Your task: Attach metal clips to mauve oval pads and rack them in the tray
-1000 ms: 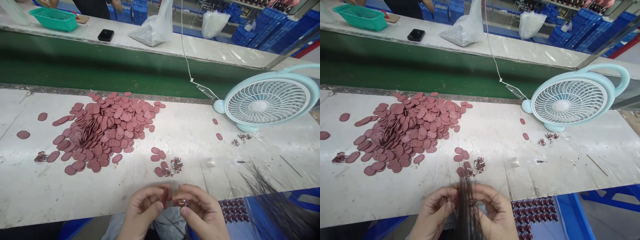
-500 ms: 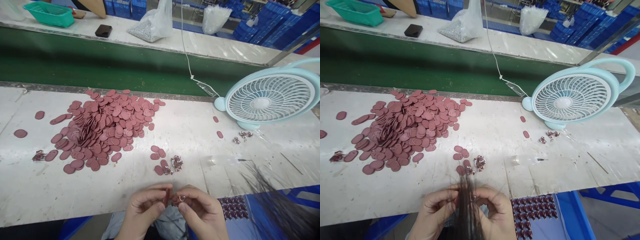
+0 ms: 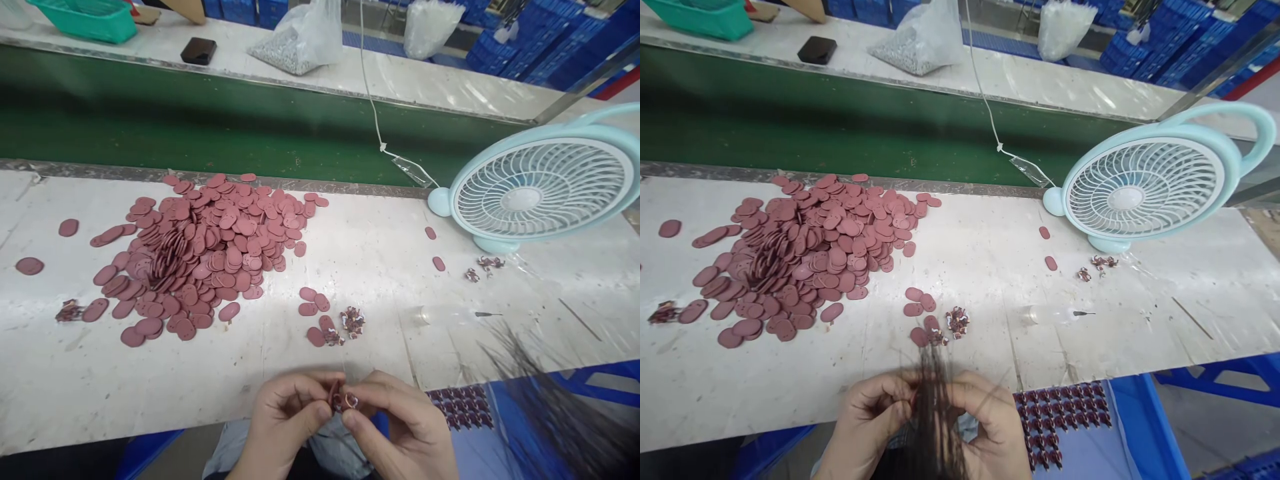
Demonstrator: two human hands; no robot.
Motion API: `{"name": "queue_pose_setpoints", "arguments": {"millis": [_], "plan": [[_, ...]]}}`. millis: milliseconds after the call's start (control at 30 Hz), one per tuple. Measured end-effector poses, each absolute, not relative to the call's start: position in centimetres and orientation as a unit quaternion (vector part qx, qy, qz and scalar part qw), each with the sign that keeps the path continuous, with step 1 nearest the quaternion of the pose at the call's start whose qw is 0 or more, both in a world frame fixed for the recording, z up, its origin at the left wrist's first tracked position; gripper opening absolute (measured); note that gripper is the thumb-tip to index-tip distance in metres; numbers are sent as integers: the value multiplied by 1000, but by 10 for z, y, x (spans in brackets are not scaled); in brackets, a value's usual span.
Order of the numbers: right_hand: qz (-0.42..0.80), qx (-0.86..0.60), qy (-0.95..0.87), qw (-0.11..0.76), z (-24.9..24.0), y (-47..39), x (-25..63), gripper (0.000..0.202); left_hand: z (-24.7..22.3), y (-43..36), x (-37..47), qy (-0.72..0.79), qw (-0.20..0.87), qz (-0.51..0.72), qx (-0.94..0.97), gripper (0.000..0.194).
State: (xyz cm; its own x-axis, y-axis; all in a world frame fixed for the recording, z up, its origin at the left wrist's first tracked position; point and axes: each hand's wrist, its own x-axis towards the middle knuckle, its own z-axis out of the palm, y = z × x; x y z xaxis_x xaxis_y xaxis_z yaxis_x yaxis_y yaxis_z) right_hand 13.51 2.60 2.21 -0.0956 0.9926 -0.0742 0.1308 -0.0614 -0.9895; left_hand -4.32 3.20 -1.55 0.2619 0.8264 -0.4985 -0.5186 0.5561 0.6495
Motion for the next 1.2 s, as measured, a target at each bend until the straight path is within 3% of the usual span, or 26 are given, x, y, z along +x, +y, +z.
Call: {"name": "queue_pose_setpoints", "arguments": {"millis": [267, 600, 833, 1200], "plan": [[526, -535, -514, 414, 24, 24, 138, 30, -9, 32, -35, 443, 770, 441, 128, 22], [544, -585, -413, 436, 20, 22, 125, 14, -5, 30, -24, 496, 730, 453, 125, 28], [577, -607, -297, 459, 20, 19, 117, 21, -3, 27, -22, 500, 722, 468, 99, 23], [586, -597, -268, 478, 23, 21, 112, 22, -15, 19, -28, 460, 738, 469, 157, 12]]}}
